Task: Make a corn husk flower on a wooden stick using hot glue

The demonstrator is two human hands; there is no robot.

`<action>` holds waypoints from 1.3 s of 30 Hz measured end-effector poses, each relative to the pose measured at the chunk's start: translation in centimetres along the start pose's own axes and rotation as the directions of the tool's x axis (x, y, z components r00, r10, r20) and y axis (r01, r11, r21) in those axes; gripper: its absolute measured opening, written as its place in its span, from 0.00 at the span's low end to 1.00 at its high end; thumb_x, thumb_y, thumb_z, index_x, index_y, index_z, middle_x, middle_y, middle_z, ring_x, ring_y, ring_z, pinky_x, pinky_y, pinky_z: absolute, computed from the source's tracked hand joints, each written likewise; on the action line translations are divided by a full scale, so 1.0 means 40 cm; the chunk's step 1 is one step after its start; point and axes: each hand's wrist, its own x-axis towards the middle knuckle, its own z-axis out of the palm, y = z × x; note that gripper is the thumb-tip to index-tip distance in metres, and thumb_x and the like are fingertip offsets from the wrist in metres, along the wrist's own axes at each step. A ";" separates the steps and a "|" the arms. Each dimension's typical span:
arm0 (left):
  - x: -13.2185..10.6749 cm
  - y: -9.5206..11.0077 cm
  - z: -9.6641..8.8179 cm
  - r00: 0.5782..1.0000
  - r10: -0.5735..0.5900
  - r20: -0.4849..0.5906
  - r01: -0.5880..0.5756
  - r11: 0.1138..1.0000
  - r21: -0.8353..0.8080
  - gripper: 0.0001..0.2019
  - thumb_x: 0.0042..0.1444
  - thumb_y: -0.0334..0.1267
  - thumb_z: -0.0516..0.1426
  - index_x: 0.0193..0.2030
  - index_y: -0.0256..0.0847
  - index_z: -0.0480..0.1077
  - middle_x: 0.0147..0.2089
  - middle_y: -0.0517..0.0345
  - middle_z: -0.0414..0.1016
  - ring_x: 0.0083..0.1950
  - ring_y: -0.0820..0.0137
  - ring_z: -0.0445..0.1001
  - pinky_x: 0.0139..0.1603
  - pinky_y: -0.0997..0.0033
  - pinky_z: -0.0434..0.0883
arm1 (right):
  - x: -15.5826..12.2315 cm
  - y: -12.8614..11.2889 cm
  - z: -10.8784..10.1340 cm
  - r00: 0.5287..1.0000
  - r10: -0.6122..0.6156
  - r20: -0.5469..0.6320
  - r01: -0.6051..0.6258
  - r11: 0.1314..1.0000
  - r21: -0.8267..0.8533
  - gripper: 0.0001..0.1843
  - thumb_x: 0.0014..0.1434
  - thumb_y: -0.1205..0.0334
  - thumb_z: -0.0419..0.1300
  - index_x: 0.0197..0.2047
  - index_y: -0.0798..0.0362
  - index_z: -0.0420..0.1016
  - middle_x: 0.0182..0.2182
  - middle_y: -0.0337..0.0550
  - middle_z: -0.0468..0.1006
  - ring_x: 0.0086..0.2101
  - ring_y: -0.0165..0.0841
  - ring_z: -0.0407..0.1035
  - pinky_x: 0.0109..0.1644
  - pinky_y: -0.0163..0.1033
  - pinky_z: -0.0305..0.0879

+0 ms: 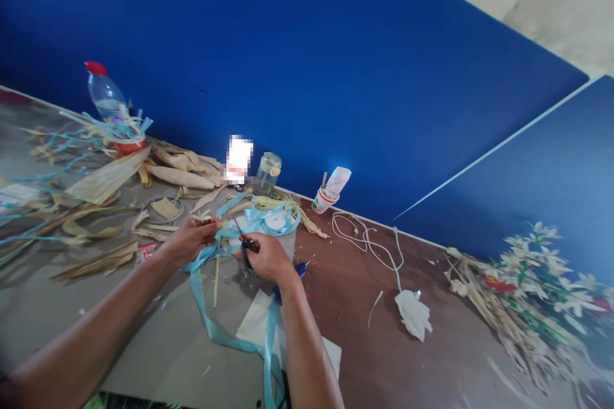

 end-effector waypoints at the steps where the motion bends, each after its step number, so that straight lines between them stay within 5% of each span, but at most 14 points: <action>1: -0.003 0.001 0.004 1.000 -0.003 0.006 0.003 1.000 -0.024 0.09 0.36 0.34 0.66 0.23 0.36 0.70 0.18 0.63 0.65 0.18 0.78 0.62 0.18 0.79 0.59 | 0.006 0.002 0.007 0.998 0.009 -0.070 -0.003 0.996 0.088 0.17 0.47 0.58 0.62 0.40 0.56 0.75 0.22 0.35 0.71 0.24 0.27 0.63 0.30 0.33 0.60; 7: -0.015 -0.015 0.026 1.000 -0.020 0.009 0.020 0.998 -0.053 0.12 0.35 0.36 0.68 0.24 0.35 0.70 0.18 0.68 0.62 0.18 0.81 0.61 0.23 0.80 0.63 | 0.030 -0.011 0.068 0.913 0.038 -0.406 0.161 0.881 0.444 0.27 0.41 0.61 0.66 0.46 0.54 0.66 0.29 0.38 0.73 0.26 0.26 0.66 0.30 0.32 0.63; 11: -0.022 -0.034 0.044 0.997 -0.057 0.042 0.058 0.998 -0.015 0.14 0.35 0.39 0.68 0.23 0.35 0.69 0.19 0.66 0.65 0.20 0.80 0.64 0.23 0.80 0.63 | 0.028 -0.021 0.093 0.888 0.011 -0.460 0.200 0.890 0.409 0.26 0.43 0.62 0.64 0.47 0.54 0.64 0.30 0.38 0.74 0.23 0.25 0.65 0.24 0.29 0.60; 15: -0.030 -0.044 0.054 0.992 -0.055 0.113 0.054 0.998 0.018 0.13 0.37 0.40 0.68 0.24 0.35 0.71 0.20 0.65 0.65 0.20 0.81 0.62 0.22 0.80 0.60 | 0.024 -0.024 0.095 0.851 0.012 -0.525 0.187 0.927 0.324 0.22 0.45 0.64 0.62 0.45 0.55 0.65 0.27 0.37 0.73 0.26 0.27 0.69 0.29 0.31 0.66; 24: -0.034 -0.032 0.045 0.979 -0.090 0.180 0.066 0.989 0.136 0.16 0.37 0.46 0.66 0.26 0.35 0.72 0.17 0.68 0.56 0.18 0.81 0.53 0.21 0.79 0.55 | 0.017 -0.034 0.056 0.891 -0.036 -0.453 0.150 0.964 0.218 0.20 0.46 0.64 0.60 0.44 0.56 0.67 0.28 0.40 0.75 0.28 0.30 0.71 0.33 0.33 0.69; 31: -0.037 -0.025 0.046 0.969 -0.071 0.237 0.001 0.959 0.282 0.15 0.36 0.44 0.67 0.21 0.35 0.68 0.18 0.66 0.58 0.20 0.80 0.54 0.20 0.78 0.53 | 0.016 -0.021 0.046 0.913 -0.073 -0.402 0.149 0.975 0.163 0.22 0.46 0.64 0.60 0.46 0.56 0.67 0.30 0.41 0.75 0.27 0.28 0.70 0.32 0.32 0.68; 35: -0.037 -0.027 0.052 0.991 -0.020 0.132 -0.003 0.985 0.170 0.15 0.36 0.43 0.67 0.23 0.36 0.69 0.17 0.69 0.57 0.19 0.81 0.54 0.20 0.79 0.55 | 0.014 -0.024 0.051 0.878 -0.047 -0.476 0.144 0.975 0.169 0.22 0.47 0.62 0.61 0.47 0.56 0.67 0.27 0.39 0.74 0.25 0.28 0.68 0.29 0.31 0.66; 39: -0.037 -0.020 0.056 1.000 -0.013 0.014 0.013 1.000 0.008 0.14 0.36 0.41 0.67 0.25 0.36 0.69 0.17 0.70 0.57 0.18 0.82 0.56 0.22 0.80 0.59 | 0.016 -0.013 0.085 0.900 -0.027 -0.436 0.128 0.971 0.204 0.22 0.47 0.61 0.62 0.46 0.56 0.67 0.28 0.39 0.74 0.26 0.29 0.69 0.30 0.32 0.66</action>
